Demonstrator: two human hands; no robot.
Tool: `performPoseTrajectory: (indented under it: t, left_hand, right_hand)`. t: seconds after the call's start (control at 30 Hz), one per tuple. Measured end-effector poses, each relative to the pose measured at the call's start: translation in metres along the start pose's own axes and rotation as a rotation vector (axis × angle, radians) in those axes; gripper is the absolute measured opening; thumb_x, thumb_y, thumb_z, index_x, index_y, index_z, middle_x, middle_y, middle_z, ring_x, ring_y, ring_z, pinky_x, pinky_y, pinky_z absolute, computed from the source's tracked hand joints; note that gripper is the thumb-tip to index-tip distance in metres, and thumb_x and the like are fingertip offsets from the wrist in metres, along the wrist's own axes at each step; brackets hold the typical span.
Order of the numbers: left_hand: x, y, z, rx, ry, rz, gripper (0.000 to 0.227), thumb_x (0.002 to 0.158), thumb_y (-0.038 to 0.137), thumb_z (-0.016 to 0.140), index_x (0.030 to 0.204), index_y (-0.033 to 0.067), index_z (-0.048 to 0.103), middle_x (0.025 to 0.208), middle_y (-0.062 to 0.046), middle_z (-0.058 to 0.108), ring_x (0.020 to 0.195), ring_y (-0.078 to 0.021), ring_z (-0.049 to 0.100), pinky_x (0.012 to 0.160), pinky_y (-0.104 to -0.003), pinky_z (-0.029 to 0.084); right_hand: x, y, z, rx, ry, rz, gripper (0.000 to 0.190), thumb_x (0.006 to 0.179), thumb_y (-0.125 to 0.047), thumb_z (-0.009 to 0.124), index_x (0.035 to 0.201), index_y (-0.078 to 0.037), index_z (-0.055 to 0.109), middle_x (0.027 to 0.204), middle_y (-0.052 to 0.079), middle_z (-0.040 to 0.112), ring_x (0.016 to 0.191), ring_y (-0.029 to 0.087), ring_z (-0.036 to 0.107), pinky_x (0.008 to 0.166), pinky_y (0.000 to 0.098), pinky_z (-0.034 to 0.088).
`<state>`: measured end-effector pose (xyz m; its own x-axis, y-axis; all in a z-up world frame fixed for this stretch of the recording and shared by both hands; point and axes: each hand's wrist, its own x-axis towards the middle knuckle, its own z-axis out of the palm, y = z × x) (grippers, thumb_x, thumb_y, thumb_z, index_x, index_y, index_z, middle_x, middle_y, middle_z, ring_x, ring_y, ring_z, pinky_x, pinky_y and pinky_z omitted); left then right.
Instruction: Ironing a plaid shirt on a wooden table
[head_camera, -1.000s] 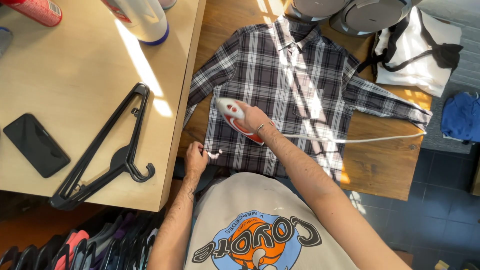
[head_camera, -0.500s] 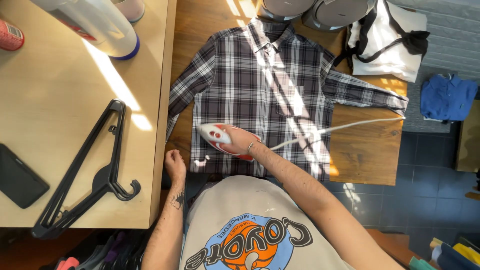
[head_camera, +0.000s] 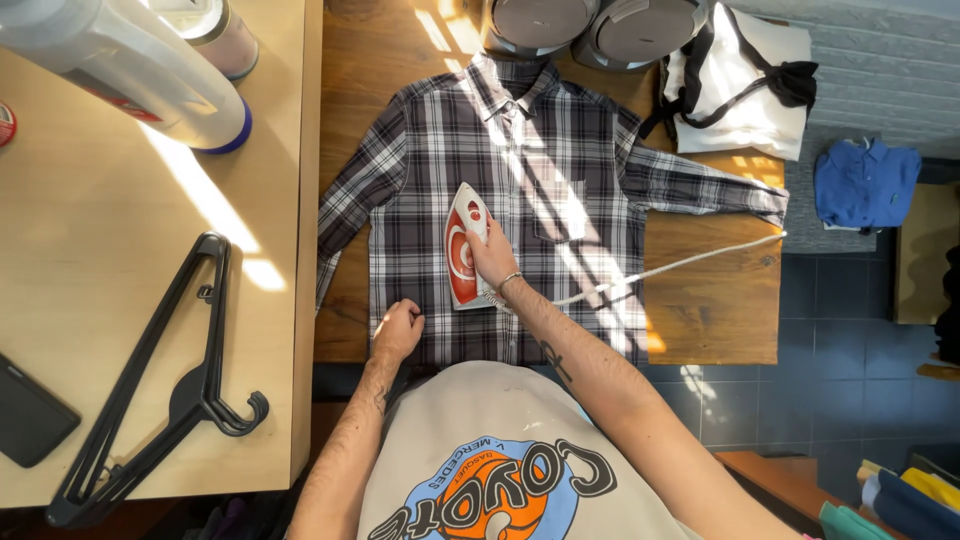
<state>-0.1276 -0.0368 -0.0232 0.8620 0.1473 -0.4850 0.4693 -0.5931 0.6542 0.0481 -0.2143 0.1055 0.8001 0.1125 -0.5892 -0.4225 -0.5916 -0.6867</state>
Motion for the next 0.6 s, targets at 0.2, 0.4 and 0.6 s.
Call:
performPoseTrajectory:
  t: [0.2,0.4,0.6]
  left_hand:
    - [-0.002,-0.012,0.009,0.029,-0.026,-0.066,0.023,0.086,0.022,0.074,0.106,0.0188,0.063,0.088,-0.003,0.06,0.095,-0.0267,0.07,0.084,-0.043,0.059]
    - [-0.007,0.005,-0.005,0.011,-0.068,-0.111,0.025,0.085,0.017,0.075,0.106,0.018,0.061,0.089,-0.003,0.058,0.097,-0.0257,0.068,0.088,-0.043,0.058]
    - [-0.006,0.005,-0.007,-0.011,-0.069,-0.125,0.025,0.084,0.017,0.076,0.104,0.0186,0.061,0.086,-0.002,0.057,0.096,-0.0245,0.068,0.087,-0.042,0.058]
  right_hand:
    - [0.033,0.011,-0.001,0.056,0.082,-0.057,0.064,0.098,-0.041,0.058,0.148,-0.004,0.042,0.067,0.005,0.074,0.075,0.022,0.078,0.08,0.0417,0.059]
    - [0.09,0.015,-0.001,0.396,0.144,-0.051,0.055,0.1,-0.025,0.061,0.142,0.002,0.039,0.073,0.016,0.072,0.055,0.024,0.072,0.046,0.0371,0.066]
    - [0.131,0.013,-0.006,0.477,0.161,-0.04,0.049,0.101,-0.024,0.06,0.138,0.003,0.04,0.077,0.018,0.07,0.058,0.024,0.072,0.048,0.0372,0.068]
